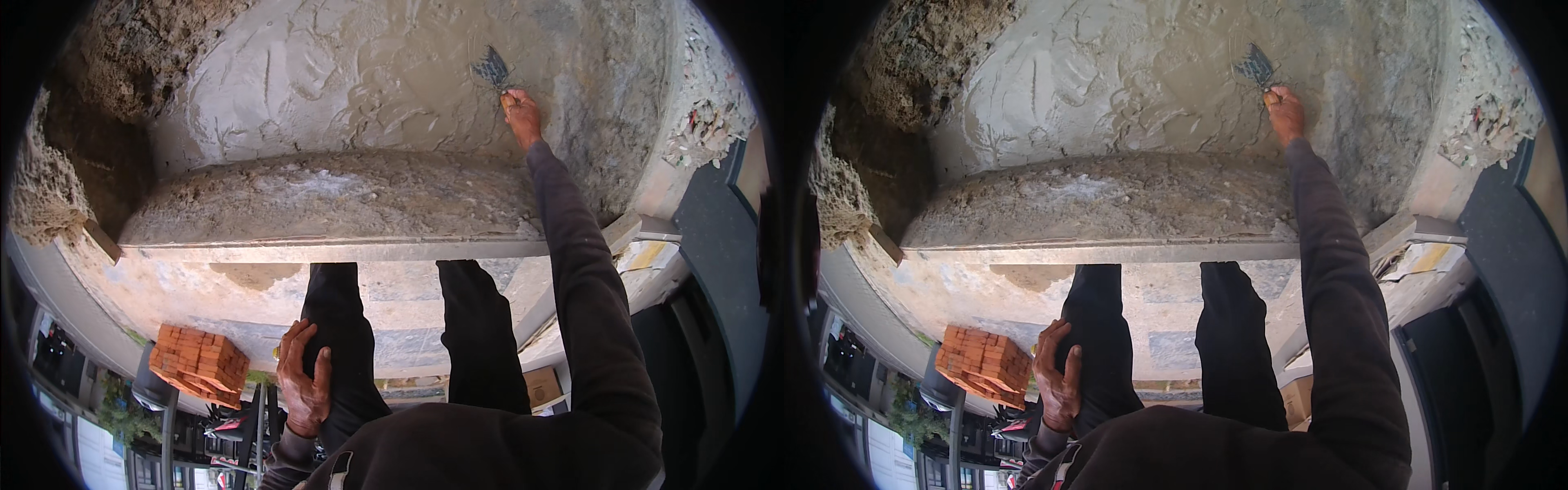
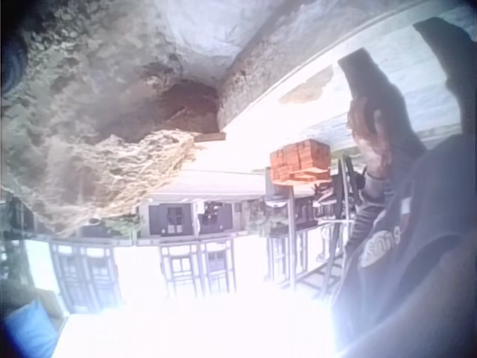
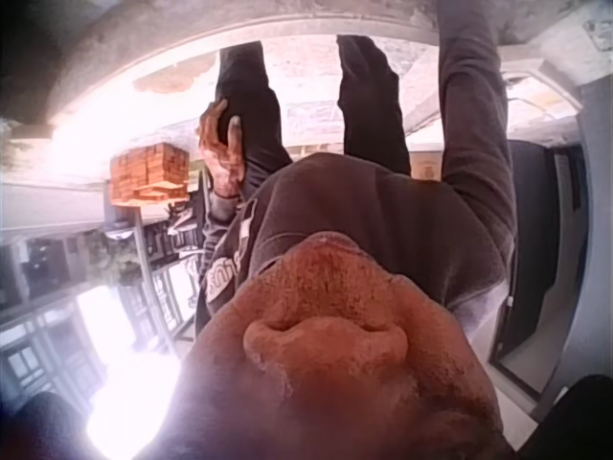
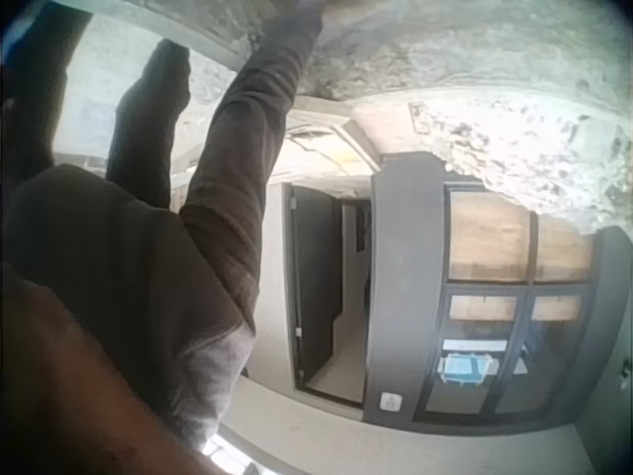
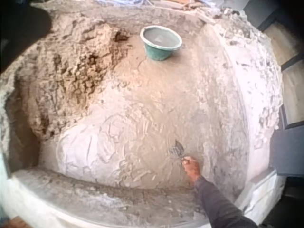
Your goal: The person uses a trowel to smooth wet concrete inside a wooden frame on the ground, spreading the mixture evenly across the surface.
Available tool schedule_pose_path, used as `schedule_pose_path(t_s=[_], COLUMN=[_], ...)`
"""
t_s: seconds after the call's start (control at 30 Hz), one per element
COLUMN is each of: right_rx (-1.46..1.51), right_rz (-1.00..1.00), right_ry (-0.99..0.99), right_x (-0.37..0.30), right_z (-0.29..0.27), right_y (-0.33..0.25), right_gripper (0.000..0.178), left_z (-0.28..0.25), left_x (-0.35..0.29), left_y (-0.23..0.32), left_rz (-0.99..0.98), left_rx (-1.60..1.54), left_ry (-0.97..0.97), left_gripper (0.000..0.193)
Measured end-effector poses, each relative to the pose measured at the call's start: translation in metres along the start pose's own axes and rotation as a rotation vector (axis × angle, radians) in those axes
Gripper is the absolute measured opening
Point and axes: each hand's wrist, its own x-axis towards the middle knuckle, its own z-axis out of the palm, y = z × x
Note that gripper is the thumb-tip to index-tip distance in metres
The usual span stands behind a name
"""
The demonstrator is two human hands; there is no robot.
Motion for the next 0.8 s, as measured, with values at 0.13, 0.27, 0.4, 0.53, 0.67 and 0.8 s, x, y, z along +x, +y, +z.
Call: schedule_pose_path(t_s=[0.13, 0.27, 0.4, 0.53, 0.67, 0.8], right_rx=[-0.275, -0.326, -0.192, -0.174, -0.351, -0.551], right_rz=[-0.080, -0.171, -0.098, -0.143, -0.229, -0.285], right_ry=[-0.163, -0.414, -0.354, -0.320, -0.458, -0.517], right_x=[-0.035, -0.046, -0.034, -0.001, -0.016, -0.029], right_z=[0.000, -0.016, -0.024, -0.019, -0.002, 0.009], right_y=[-0.017, -0.001, -0.005, -0.020, -0.064, -0.069], right_gripper=[0.023, 0.022, 0.024, 0.026, 0.034, 0.032], left_z=[0.000, 0.001, 0.001, 0.002, 0.001, 0.003], left_x=[0.000, 0.001, 0.001, 0.001, 0.000, 0.000], left_y=[0.000, 0.000, -0.002, -0.001, -0.001, 0.000], left_rz=[0.009, 0.016, 0.009, 0.007, 0.005, 0.006], left_rx=[0.032, 0.018, 0.012, 0.005, 0.020, 0.021], left_ry=[-0.002, -0.001, -0.003, -0.004, 0.003, 0.000], left_gripper=[0.036, 0.036, 0.036, 0.036, 0.036, 0.036])
